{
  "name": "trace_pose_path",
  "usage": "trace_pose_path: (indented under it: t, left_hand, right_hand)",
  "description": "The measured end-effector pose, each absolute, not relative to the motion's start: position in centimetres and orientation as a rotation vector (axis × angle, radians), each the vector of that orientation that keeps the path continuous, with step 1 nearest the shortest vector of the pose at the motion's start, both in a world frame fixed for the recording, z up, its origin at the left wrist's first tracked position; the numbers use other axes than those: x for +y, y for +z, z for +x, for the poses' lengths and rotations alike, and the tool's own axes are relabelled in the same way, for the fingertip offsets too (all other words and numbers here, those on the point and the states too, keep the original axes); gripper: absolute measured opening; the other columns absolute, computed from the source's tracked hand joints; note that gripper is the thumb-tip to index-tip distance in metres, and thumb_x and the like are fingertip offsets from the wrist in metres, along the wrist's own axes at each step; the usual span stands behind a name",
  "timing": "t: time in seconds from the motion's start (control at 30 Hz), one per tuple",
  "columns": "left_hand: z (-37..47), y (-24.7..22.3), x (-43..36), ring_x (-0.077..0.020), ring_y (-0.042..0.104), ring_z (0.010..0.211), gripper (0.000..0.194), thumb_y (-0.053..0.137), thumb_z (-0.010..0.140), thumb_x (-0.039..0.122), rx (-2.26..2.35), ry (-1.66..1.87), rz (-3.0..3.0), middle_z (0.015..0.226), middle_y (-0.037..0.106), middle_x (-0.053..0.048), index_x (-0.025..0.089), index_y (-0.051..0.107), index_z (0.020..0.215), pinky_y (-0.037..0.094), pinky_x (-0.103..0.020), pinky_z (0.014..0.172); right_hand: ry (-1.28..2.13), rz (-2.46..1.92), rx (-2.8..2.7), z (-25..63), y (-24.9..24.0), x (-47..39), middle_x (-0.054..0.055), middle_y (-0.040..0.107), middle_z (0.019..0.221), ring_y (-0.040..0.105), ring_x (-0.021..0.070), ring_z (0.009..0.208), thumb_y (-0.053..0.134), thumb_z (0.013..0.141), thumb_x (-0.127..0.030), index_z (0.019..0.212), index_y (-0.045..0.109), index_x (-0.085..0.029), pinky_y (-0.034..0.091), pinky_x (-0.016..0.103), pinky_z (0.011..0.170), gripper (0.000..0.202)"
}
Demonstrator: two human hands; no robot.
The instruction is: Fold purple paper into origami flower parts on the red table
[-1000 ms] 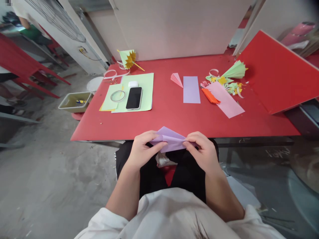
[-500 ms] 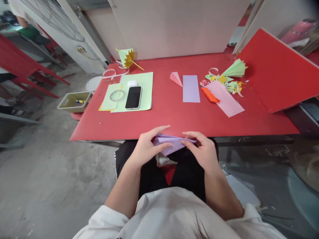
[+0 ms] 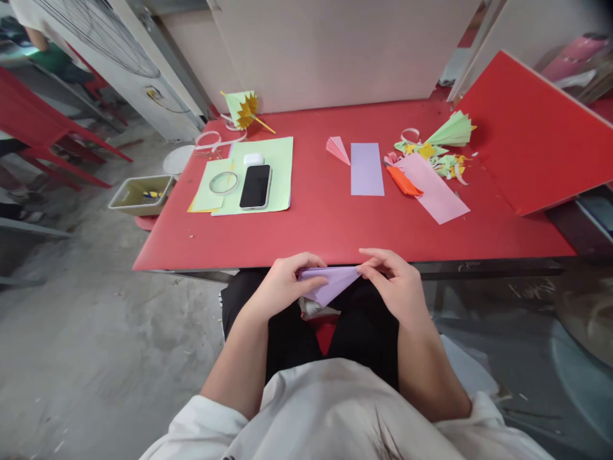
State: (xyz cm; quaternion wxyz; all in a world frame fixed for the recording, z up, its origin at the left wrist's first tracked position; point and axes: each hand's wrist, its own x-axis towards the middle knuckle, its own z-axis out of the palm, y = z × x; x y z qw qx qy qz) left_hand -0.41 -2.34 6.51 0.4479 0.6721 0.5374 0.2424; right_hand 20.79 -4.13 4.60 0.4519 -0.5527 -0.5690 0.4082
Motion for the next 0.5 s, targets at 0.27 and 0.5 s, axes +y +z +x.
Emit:
trace_pose_path:
  t: [0.27, 0.5]
  left_hand:
    - [1.3, 6.6, -2.4, -0.0103, 0.05, 0.056, 0.024, 0.056, 0.079, 0.038, 1.254, 0.326, 1.758, 0.061, 0.061, 0.001, 0.017, 0.067, 0.077, 0.035, -0.02, 0.052]
    - [1.4, 6.1, -2.6, -0.0079, 0.043, 0.053, 0.02, 0.06, 0.075, 0.035, 1.269, 0.415, 1.633, 0.058, 0.054, 0.004, 0.016, 0.066, 0.075, 0.03, -0.019, 0.049]
  right_hand:
    - [0.959, -1.309, -1.557, 20.2, 4.3, -4.2, -0.002, 0.068, 0.075, 0.064, 0.0135, 0.071, 0.061, 0.078, -0.022, 0.106, 0.062, -0.026, 0.053, 0.028, 0.074, 0.029]
    - [1.096, -1.221, -1.512, 20.9, 4.4, -4.3, 0.0, 0.064, 0.086, 0.062, 0.0135, 0.079, 0.061, 0.078, -0.022, 0.111, 0.057, -0.027, 0.052, 0.031, 0.079, 0.033]
